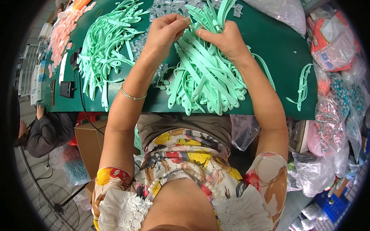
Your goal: The person sorts and inspects green plastic straps and small clear plastic connectors by hand at a workbench.
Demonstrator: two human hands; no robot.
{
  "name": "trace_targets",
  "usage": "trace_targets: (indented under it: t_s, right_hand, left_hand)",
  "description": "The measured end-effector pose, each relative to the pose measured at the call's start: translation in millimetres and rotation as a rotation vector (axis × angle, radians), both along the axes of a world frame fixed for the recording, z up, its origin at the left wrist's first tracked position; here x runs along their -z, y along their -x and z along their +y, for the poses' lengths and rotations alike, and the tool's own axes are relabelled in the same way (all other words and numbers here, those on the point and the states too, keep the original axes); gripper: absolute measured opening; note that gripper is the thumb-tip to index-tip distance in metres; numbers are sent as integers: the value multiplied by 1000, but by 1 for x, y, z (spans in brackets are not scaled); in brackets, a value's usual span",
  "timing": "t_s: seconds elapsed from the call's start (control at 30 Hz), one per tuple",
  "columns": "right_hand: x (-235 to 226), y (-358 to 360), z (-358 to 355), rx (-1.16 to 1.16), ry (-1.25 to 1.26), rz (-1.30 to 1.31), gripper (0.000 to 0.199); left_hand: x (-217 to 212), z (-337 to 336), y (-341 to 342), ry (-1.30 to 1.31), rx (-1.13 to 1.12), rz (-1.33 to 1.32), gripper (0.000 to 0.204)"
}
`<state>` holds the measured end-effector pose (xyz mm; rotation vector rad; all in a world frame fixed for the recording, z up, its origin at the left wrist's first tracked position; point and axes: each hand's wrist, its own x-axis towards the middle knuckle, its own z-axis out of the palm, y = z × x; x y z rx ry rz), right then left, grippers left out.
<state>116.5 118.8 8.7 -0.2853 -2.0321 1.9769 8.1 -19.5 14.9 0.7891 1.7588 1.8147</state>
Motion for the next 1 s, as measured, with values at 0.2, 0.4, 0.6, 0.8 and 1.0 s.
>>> trace_targets:
  t_s: [0.2,0.4,0.6,0.8,1.0]
  right_hand:
    - [2,3,2,-19,-54,-11,20]
    - [4,4,5,-30,54,50,24]
    - [5,6,8,-47,28,58,27]
    - [6,6,7,-58,57,66,26]
    - [4,5,6,-72,50,69,21]
  left_hand:
    - [-1,-3,10,-41,-7,7,19]
    - [8,-23,26,137,-50,477,10]
    - [-14,-79,24,324,530,904,24]
    - [-5,-85,21,483,531,1031,23]
    - [0,-91,28,499,409,1012,16]
